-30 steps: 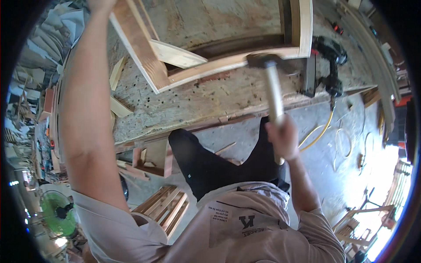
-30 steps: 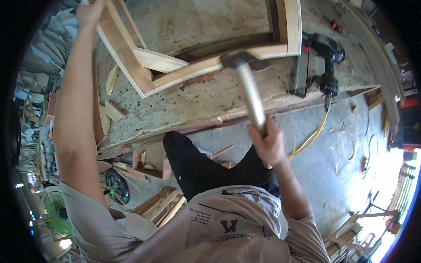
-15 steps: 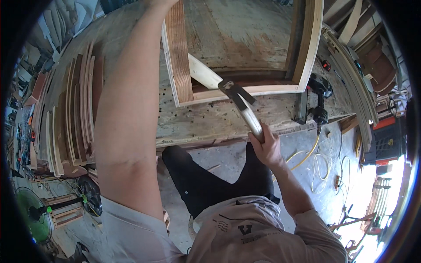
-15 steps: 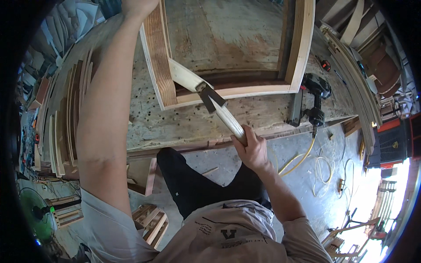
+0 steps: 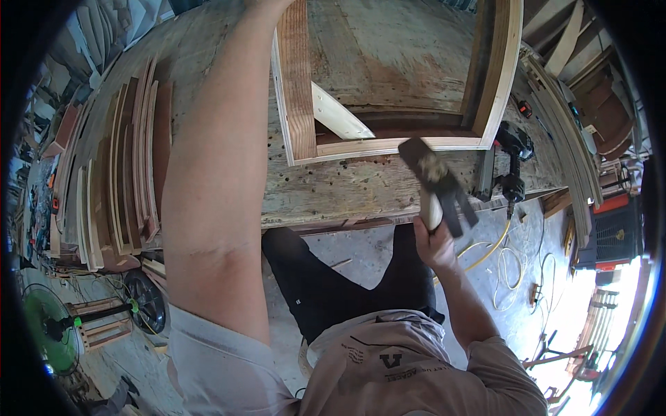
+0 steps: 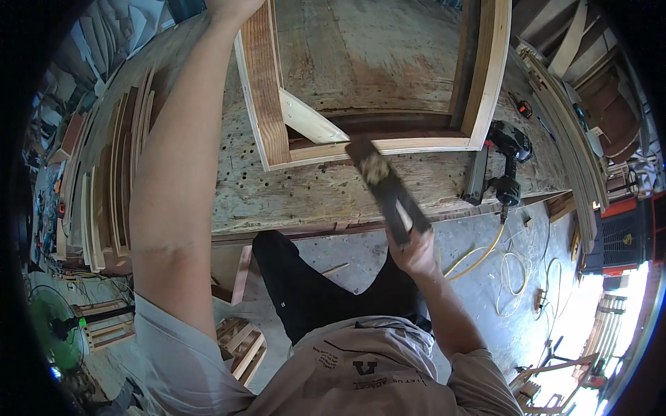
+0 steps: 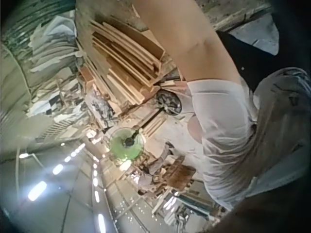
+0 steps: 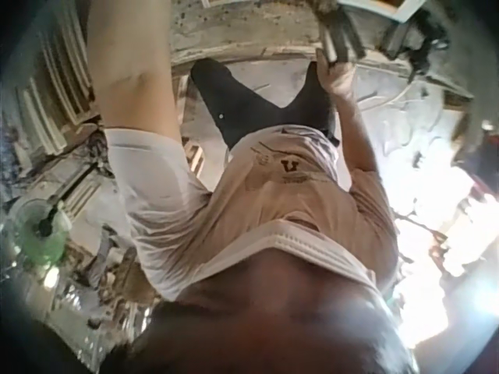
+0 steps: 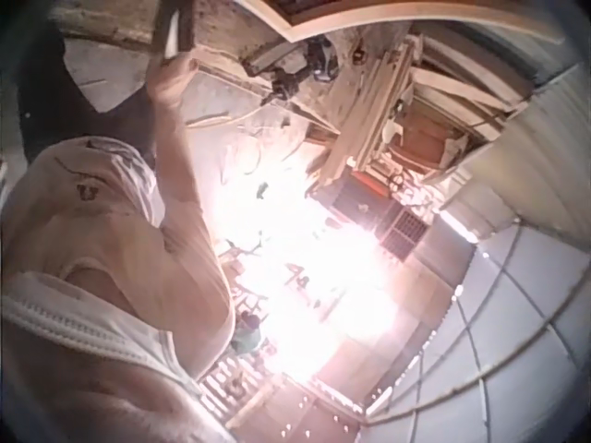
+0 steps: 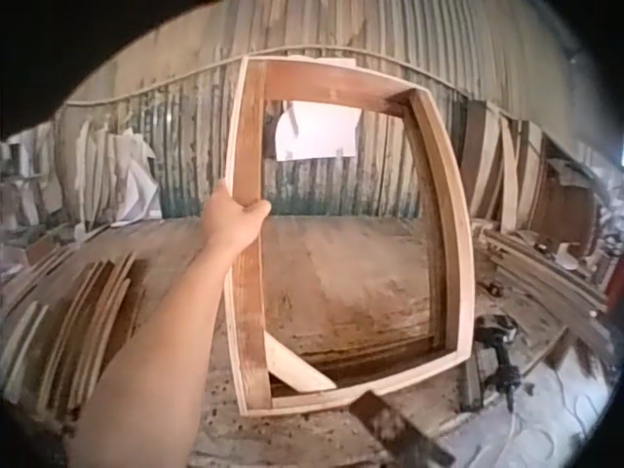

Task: Assembling a rectangular wooden frame by nailing and hammering pieces together.

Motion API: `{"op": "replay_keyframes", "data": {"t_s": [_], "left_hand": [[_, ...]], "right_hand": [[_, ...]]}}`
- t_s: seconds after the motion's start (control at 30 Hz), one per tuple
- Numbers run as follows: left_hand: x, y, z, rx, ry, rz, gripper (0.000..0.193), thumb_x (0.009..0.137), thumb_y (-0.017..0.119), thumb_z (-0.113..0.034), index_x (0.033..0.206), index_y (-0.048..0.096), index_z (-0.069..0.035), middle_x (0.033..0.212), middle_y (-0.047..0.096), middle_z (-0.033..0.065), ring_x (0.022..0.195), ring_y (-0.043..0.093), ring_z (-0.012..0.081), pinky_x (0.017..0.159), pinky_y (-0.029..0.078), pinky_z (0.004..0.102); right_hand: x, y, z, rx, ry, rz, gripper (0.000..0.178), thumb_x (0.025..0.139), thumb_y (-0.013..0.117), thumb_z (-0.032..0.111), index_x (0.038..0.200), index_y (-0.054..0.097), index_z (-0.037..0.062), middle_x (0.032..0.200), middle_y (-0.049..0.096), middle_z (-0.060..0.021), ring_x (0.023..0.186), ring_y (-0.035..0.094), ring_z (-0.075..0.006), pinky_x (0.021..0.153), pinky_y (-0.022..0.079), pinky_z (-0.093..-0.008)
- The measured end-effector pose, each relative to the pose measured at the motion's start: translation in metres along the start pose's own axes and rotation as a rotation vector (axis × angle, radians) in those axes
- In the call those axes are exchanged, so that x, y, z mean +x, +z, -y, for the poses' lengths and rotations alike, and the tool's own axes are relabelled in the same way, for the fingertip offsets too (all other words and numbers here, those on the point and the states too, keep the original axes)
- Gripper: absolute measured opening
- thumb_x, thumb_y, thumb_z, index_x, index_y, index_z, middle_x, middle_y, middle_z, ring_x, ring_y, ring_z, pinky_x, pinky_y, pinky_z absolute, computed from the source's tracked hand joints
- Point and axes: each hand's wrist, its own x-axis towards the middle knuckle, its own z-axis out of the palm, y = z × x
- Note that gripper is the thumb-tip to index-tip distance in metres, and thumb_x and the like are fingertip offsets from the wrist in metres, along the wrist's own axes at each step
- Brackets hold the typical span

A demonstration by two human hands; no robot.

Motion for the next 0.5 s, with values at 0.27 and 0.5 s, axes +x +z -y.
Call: {"op": "replay_keyframes", "data": {"t_s": [0.27,0.5], "left_hand": [[-0.018,0.004,-0.013,-0.078,0.077,-0.096,0.045,0.071,0.073,-0.023,0.103,0.058,0.007,0.09,0.068,0.0256,0.092,0.067,0.0377,0.075,0.054,0.0413],[-0.044,-0.041,-0.035,-0.291,0.219,-0.116,0.031,0.072,0.066,-0.003,0.101,0.058,0.003,0.087,0.067,0.0119,0.08,0.065,0.02,0.071,0.052,0.032]], "right_hand": [[-0.009,-0.029,-0.034,0.199,0.578,0.106,0.028,0.087,0.072,0.019,0.104,0.058,0.0018,0.065,0.054,-0.0047,0.056,0.049,-0.0107,0.051,0.044,-0.0304],[-0.018,-0.193,-0.211,-0.034,0.798,-0.355,0.025,0.099,0.055,0.034,0.088,0.055,0.0115,0.063,0.045,0.0039,0.051,0.042,-0.0072,0.046,0.036,-0.0252]]}}
